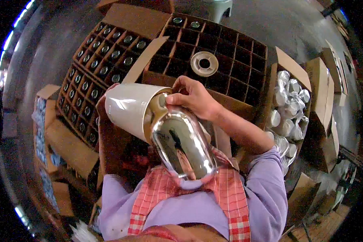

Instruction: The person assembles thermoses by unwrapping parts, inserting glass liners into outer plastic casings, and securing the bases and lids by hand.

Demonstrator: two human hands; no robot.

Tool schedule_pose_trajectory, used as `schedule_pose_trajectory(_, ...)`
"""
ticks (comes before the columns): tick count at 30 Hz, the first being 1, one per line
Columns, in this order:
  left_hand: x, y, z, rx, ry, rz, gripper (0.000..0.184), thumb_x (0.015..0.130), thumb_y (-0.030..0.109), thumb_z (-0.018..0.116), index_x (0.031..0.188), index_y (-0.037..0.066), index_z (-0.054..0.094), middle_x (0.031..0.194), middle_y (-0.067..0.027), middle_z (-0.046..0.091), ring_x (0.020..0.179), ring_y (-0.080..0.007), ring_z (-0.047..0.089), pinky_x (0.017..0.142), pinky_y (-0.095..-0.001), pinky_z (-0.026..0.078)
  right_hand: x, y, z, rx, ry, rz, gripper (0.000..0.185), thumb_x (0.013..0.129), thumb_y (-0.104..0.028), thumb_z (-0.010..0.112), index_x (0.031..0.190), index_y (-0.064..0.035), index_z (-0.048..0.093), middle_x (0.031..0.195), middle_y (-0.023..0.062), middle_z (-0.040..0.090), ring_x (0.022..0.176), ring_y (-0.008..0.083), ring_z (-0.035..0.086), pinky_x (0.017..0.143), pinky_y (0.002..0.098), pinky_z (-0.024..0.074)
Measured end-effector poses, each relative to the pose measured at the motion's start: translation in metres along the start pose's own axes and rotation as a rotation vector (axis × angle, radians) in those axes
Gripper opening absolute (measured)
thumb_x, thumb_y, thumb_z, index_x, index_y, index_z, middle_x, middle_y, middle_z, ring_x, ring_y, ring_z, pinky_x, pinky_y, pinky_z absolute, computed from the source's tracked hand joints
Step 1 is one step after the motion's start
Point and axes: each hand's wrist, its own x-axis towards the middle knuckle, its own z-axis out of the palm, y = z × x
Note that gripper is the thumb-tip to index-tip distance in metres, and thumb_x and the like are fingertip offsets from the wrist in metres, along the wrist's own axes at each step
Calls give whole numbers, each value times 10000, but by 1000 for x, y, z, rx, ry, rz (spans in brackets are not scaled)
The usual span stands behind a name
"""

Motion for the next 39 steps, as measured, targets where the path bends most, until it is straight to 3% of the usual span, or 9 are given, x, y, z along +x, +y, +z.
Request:
schedule_pose_trajectory(6,-55,1,6,38,-55,-100,701,675,404,587,1227,-8,452,1167,-166,532,1041,-304,536,903,-395,427,-36,5,28,-660,273,-197,176,784,-132,667,810,19,580,716,57,606,609,71,501,557,261,440)
schedule_pose_trajectory(10,-69,-21,4,-1,-35,-104,657,712,395,538,1223,-9,450,1165,-164,536,1049,-288,536,900,-387,431,-59,16,23,-26,304,0,112,787,-64,634,856,4,578,746,60,626,606,92,567,528,226,465)
schedule_pose_trajectory(12,-86,-24,29,-497,30,-208,653,723,405,515,1223,-9,451,1173,-158,532,1063,-287,527,906,-384,424,-79,24,16,79,375,-175,82,789,-10,597,865,8,573,770,75,627,643,114,592,576,232,501)
schedule_pose_trajectory(13,-90,-25,28,-291,9,-154,643,732,401,503,1225,-8,449,1180,-157,528,1070,-287,523,906,-385,425,-91,26,14,131,415,-218,76,788,14,580,864,15,572,775,81,628,645,124,595,592,241,509)
schedule_pose_trajectory(24,-101,-73,-60,-350,151,-143,441,845,334,454,1134,16,551,1079,-150,597,976,-296,571,857,-408,451,-113,43,23,-610,254,-608,571,659,-73,715,1189,-55,504,1244,179,481,1104,330,494,915,402,419)
schedule_pose_trajectory(30,-99,-36,33,-343,123,-59,437,834,333,496,1129,17,556,1084,-119,602,996,-267,571,859,-408,454,-100,49,18,-622,344,-545,641,692,-149,710,1267,-51,444,1229,151,502,1113,327,472,933,387,387)
schedule_pose_trajectory(32,-93,-25,74,-98,261,40,482,802,303,536,1183,7,528,1082,-110,602,980,-239,576,852,-372,457,-103,47,5,-737,413,-503,644,735,-240,686,1289,-45,423,1175,149,542,1081,300,490,915,368,381)
schedule_pose_trajectory(37,-88,2,151,607,157,415,665,678,271,635,1241,-38,463,1089,-169,565,963,-239,562,843,-315,438,-105,78,-29,154,348,-112,524,873,-361,491,1263,-15,435,1077,93,550,913,139,528,798,288,425)
schedule_pose_trajectory(39,-90,18,186,920,19,666,734,632,283,669,1251,-43,448,1099,-185,552,959,-247,564,841,-311,438,-113,105,-48,-41,298,-94,552,865,-404,488,1242,-3,449,1141,98,541,987,165,525,809,312,439)
